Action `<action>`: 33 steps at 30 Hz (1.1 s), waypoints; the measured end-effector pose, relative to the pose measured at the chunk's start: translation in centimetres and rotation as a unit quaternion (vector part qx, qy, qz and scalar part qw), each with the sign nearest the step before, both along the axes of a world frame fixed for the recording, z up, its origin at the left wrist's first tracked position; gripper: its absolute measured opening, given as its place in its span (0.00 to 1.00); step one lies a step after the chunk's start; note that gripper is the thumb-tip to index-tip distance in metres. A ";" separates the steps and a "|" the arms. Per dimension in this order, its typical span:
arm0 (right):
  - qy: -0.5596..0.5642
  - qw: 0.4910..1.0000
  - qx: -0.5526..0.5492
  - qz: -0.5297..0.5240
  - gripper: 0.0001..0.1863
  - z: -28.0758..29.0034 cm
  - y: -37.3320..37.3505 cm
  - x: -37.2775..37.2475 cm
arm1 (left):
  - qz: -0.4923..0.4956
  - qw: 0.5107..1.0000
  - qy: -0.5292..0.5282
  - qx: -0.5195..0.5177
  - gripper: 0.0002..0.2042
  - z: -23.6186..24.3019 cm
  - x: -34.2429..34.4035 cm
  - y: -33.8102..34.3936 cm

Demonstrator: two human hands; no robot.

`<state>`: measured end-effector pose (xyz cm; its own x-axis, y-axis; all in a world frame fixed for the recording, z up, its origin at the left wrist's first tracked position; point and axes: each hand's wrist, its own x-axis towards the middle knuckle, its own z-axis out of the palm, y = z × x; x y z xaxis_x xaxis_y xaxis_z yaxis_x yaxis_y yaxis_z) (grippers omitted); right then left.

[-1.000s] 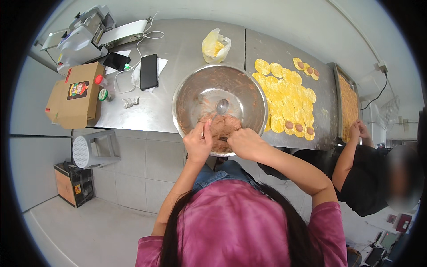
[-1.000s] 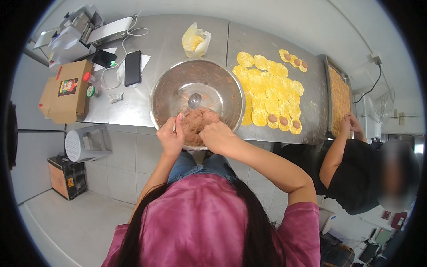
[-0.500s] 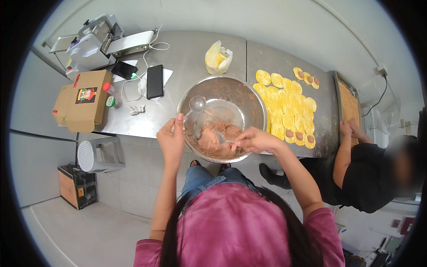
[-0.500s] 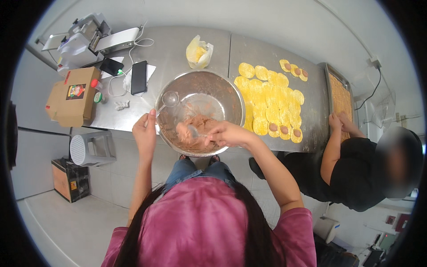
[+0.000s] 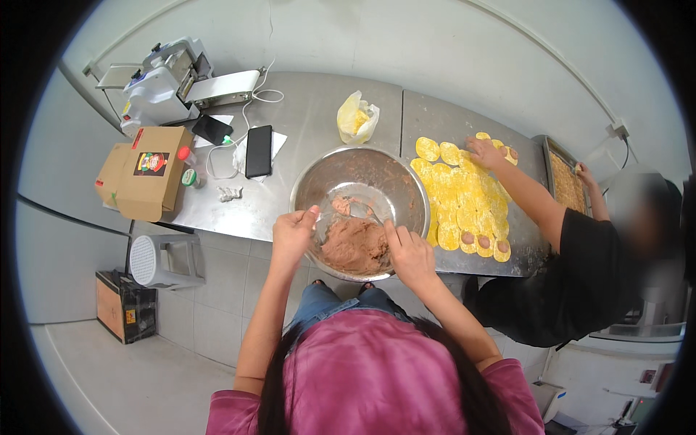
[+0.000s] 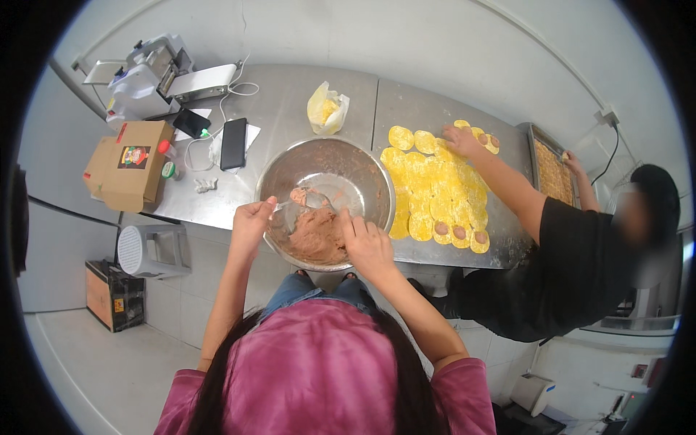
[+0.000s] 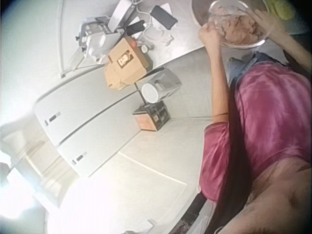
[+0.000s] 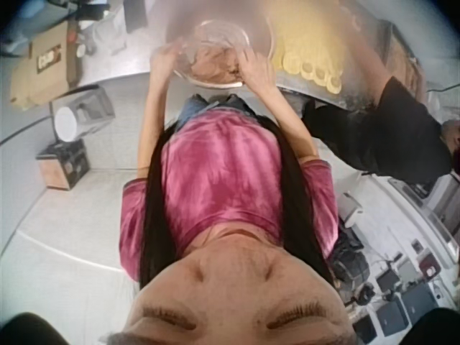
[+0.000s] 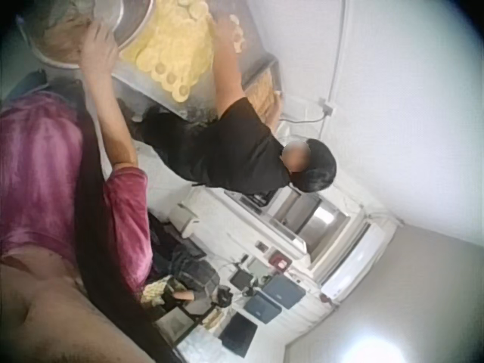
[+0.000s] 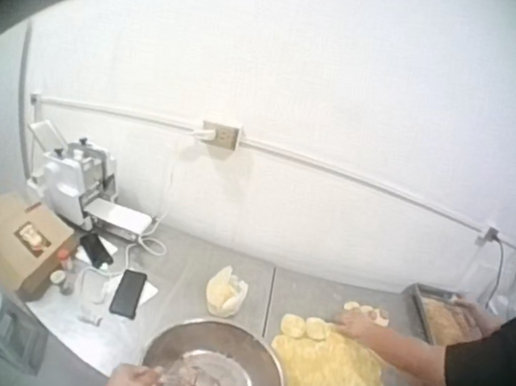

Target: The person scoops a brown paste from a metal bowl using a spoon and places it onto yellow dough circles arranged on a stainless steel table. Another person is visible in the background working with a tray of similar items.

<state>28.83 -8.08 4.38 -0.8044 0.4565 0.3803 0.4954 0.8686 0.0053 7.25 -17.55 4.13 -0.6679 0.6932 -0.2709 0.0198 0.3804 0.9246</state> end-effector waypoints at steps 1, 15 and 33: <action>-0.002 1.000 0.006 0.002 0.24 0.0 0.1 0.5 | 0.000 1.000 0.007 0.001 0.20 0.0 -0.1 0.0; -0.025 0.998 0.016 -0.062 0.30 -1.1 -0.6 0.6 | -0.041 0.999 0.010 -0.010 0.19 0.4 0.7 0.6; 0.023 0.998 -0.031 -0.051 0.34 -1.4 -1.1 -0.1 | -0.049 0.999 -0.018 -0.008 0.19 0.9 1.3 1.0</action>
